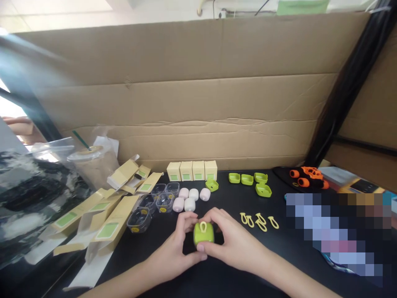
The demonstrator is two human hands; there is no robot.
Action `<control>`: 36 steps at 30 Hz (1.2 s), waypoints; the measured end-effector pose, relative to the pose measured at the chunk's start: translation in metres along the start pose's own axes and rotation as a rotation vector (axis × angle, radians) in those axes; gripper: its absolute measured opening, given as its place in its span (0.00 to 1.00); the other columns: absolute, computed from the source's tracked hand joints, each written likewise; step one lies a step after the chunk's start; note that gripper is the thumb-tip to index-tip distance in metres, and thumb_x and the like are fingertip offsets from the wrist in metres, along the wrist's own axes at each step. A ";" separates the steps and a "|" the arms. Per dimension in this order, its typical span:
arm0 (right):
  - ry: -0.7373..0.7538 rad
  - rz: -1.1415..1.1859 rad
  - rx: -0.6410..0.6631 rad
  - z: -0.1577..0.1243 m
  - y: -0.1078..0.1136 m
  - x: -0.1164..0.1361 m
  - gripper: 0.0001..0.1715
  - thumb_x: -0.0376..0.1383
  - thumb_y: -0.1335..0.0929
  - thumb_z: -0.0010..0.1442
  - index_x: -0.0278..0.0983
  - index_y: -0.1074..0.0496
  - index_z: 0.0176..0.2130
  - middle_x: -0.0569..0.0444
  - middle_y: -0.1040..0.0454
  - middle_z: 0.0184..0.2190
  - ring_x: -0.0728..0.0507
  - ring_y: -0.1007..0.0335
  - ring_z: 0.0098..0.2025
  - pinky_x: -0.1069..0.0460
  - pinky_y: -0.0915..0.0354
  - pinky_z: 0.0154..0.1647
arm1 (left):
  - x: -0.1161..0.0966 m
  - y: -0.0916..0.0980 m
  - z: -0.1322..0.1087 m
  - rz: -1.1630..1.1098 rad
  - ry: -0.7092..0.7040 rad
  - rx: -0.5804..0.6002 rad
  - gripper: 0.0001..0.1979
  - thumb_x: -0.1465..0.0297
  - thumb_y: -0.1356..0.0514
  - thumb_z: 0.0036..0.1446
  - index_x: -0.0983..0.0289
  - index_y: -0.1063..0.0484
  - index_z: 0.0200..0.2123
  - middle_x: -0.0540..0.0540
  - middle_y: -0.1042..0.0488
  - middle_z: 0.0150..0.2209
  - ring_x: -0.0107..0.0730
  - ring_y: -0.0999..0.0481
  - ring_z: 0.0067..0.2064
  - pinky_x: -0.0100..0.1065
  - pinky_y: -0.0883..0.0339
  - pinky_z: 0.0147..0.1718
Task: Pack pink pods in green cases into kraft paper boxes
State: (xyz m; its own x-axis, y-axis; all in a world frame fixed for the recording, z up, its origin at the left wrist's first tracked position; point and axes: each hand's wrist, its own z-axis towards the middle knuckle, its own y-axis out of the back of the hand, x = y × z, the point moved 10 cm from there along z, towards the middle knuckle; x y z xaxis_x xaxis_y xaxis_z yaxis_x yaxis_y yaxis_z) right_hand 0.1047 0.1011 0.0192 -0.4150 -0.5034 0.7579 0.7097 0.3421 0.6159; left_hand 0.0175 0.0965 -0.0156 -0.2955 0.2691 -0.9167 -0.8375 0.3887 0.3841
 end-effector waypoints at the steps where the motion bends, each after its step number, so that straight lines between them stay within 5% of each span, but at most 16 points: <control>1: 0.004 0.001 -0.002 0.000 0.000 0.000 0.13 0.35 0.30 0.54 0.41 0.34 0.40 0.54 0.30 0.39 0.42 0.35 0.41 0.49 0.37 0.41 | 0.001 0.000 0.000 0.003 0.010 -0.001 0.33 0.75 0.36 0.47 0.58 0.53 0.50 0.62 0.36 0.52 0.44 0.33 0.55 0.50 0.43 0.56; 10: -0.001 -0.002 -0.015 0.003 0.002 -0.003 0.15 0.36 0.28 0.51 0.40 0.32 0.40 0.55 0.29 0.36 0.42 0.33 0.39 0.50 0.37 0.40 | -0.003 -0.002 0.001 0.081 -0.043 0.017 0.31 0.73 0.38 0.50 0.59 0.55 0.50 0.63 0.37 0.53 0.44 0.35 0.57 0.50 0.44 0.57; 18: 0.001 0.062 0.111 -0.002 0.001 -0.004 0.43 0.41 0.25 0.47 0.44 0.41 0.59 0.50 0.32 0.54 0.37 0.35 0.53 0.45 0.38 0.53 | -0.010 -0.004 0.000 0.107 -0.123 0.032 0.38 0.78 0.39 0.44 0.59 0.60 0.53 0.60 0.36 0.50 0.43 0.34 0.55 0.48 0.43 0.56; 27: -0.014 -0.216 0.071 0.004 0.013 -0.007 0.34 0.33 0.29 0.47 0.40 0.36 0.54 0.49 0.29 0.51 0.38 0.33 0.51 0.46 0.38 0.52 | -0.019 0.002 -0.005 0.199 -0.114 -0.023 0.34 0.78 0.42 0.44 0.64 0.55 0.53 0.64 0.37 0.51 0.44 0.35 0.55 0.48 0.41 0.55; 31: -0.061 -0.287 0.062 0.008 0.027 -0.018 0.23 0.33 0.31 0.48 0.39 0.34 0.45 0.53 0.27 0.42 0.40 0.30 0.43 0.48 0.36 0.44 | -0.049 0.040 -0.006 0.354 -0.138 -0.196 0.24 0.69 0.40 0.50 0.62 0.43 0.50 0.61 0.34 0.50 0.43 0.33 0.52 0.46 0.39 0.53; 36: -0.060 -0.287 0.057 0.009 0.026 -0.021 0.23 0.32 0.32 0.47 0.39 0.35 0.45 0.53 0.28 0.42 0.41 0.31 0.43 0.49 0.37 0.44 | -0.087 0.162 -0.003 0.946 0.057 -0.561 0.12 0.64 0.48 0.60 0.62 0.33 0.44 0.57 0.28 0.47 0.39 0.31 0.50 0.38 0.38 0.51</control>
State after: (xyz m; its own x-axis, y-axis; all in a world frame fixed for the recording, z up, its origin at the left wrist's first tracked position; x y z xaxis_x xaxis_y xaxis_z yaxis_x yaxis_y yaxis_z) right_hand 0.1269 0.1277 0.0211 -0.6286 -0.5385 0.5611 0.5256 0.2376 0.8169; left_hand -0.0935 0.1337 0.1261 -0.9363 0.2004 -0.2882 -0.3475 -0.4123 0.8422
